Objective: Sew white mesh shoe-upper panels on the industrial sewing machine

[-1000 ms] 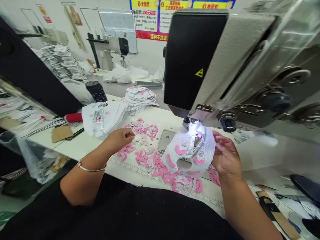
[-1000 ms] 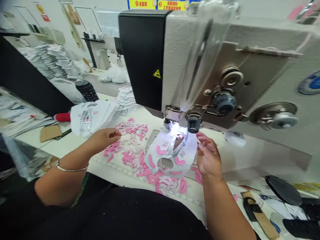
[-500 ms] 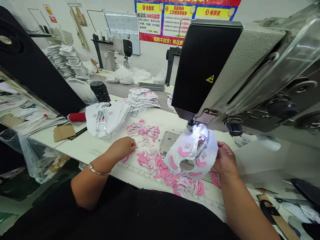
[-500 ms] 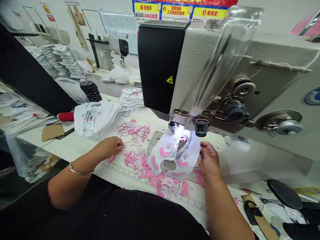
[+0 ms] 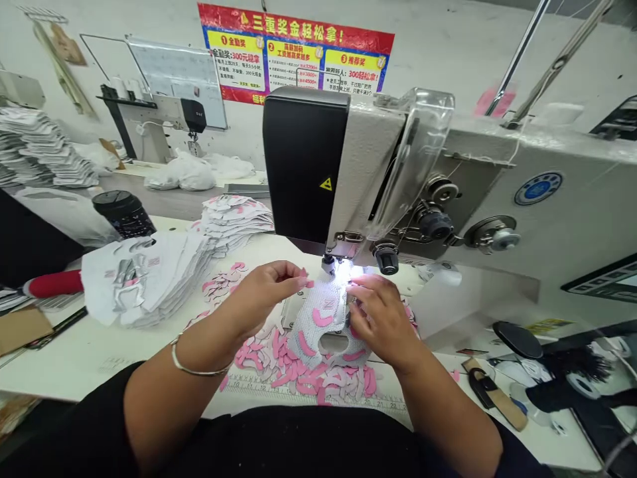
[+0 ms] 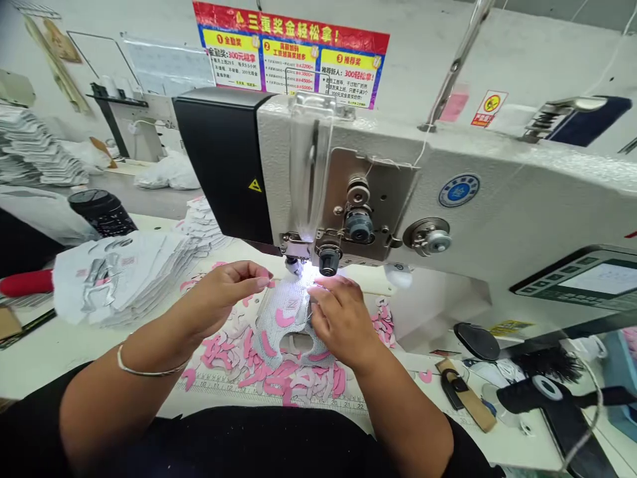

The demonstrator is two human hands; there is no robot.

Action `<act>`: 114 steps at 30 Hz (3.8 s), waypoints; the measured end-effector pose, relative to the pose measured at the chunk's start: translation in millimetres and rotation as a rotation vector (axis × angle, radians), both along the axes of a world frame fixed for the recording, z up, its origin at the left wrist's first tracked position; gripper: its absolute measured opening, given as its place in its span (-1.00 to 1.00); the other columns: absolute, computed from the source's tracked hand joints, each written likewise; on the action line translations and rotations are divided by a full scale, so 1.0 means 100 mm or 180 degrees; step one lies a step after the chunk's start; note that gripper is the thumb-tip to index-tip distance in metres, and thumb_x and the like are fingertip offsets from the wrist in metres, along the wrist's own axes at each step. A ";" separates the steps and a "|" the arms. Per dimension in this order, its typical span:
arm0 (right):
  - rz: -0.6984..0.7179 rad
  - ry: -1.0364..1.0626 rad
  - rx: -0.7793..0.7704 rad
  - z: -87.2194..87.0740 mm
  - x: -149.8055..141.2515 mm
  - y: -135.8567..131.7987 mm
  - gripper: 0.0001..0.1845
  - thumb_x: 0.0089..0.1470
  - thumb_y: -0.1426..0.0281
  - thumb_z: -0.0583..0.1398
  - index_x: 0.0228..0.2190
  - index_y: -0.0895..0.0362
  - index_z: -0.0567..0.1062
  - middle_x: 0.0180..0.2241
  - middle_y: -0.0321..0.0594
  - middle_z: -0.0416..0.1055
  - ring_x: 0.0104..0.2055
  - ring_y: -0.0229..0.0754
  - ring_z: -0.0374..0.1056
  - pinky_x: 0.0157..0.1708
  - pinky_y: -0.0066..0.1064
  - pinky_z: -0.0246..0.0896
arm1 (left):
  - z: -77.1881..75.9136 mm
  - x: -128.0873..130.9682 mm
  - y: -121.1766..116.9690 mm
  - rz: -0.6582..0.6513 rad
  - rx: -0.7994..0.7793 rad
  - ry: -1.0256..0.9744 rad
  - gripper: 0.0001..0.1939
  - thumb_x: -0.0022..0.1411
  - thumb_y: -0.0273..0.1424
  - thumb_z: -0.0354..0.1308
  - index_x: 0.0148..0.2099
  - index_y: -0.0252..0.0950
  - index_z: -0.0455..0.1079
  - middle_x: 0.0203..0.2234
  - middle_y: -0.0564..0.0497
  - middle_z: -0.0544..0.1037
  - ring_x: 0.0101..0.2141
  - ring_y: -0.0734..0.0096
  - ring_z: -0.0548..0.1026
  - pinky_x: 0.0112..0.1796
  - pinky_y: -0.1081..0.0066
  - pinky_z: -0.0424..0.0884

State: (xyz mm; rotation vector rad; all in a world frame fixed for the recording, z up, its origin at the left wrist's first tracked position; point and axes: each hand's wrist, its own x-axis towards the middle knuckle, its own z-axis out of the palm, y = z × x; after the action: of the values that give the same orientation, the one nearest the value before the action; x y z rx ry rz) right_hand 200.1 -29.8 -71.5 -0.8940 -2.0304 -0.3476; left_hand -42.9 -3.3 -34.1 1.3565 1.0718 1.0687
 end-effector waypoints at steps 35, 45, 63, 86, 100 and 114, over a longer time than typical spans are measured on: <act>0.0277 0.0251 0.0265 -0.24 -0.12 0.11 -0.42 0.11 0.63 0.18 0.13 0.01 0.37 -0.10 -0.13 0.46 0.06 -0.07 0.36 0.04 -0.13 0.39 | -0.13 0.40 0.10 -0.0052 0.0324 0.0944 -0.78 0.08 -0.20 0.25 -0.39 -0.24 0.40 -0.43 0.05 0.49 -0.39 0.35 0.41 -0.35 0.40 0.31; 0.0138 0.0151 0.0192 -0.21 -0.13 0.09 -0.52 0.13 0.59 0.18 0.06 0.02 0.41 -0.09 -0.12 0.42 0.00 -0.06 0.36 -0.06 -0.17 0.38 | -0.18 0.44 0.06 0.0092 0.0243 0.0584 -0.79 0.11 -0.20 0.22 -0.36 -0.23 0.37 -0.42 0.06 0.47 -0.36 0.35 0.43 -0.31 0.37 0.36; -0.0114 0.0139 0.0100 -0.17 -0.15 0.09 -0.63 0.16 0.53 0.15 -0.02 0.01 0.45 -0.10 -0.16 0.47 -0.04 -0.03 0.38 -0.05 -0.10 0.32 | -0.05 0.55 0.08 0.0046 -0.0825 -0.0900 -0.61 -0.07 -0.38 0.39 -0.18 -0.23 0.35 -0.40 0.07 0.45 -0.40 0.39 0.49 -0.32 0.34 0.43; -0.0218 0.0191 0.0052 -0.14 -0.18 0.09 -0.74 0.22 0.50 0.13 -0.07 0.08 0.49 -0.12 -0.17 0.50 -0.06 -0.08 0.36 -0.04 -0.16 0.25 | -0.05 0.57 0.11 -0.0001 -0.0752 -0.0993 -0.72 -0.04 -0.48 0.35 -0.25 -0.27 0.37 -0.42 0.10 0.43 -0.39 0.44 0.47 -0.32 0.40 0.39; -0.0305 0.0188 -0.0036 -0.10 -0.16 0.12 -0.76 0.26 0.47 0.11 -0.09 0.10 0.51 -0.17 -0.15 0.52 -0.04 -0.07 0.39 0.00 -0.15 0.25 | -0.07 0.58 0.13 0.0141 -0.0633 -0.1016 -0.72 -0.04 -0.49 0.36 -0.29 -0.27 0.34 -0.48 0.16 0.38 -0.46 0.53 0.41 -0.40 0.48 0.38; -0.0266 0.0137 -0.0375 -0.06 -0.12 0.15 -0.72 0.25 0.45 0.10 -0.06 0.06 0.51 -0.18 -0.14 0.50 -0.03 -0.05 0.36 0.01 -0.10 0.25 | -0.12 0.56 0.14 -0.0090 -0.0659 -0.1052 -0.75 0.02 -0.46 0.32 -0.23 -0.25 0.37 -0.41 0.10 0.43 -0.39 0.46 0.46 -0.34 0.42 0.39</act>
State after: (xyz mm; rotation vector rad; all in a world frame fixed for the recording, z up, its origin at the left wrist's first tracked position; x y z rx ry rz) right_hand 188.2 -14.6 -77.1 -1.0524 -1.9942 -0.2540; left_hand 12.8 10.5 -46.3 0.9871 0.8873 1.0843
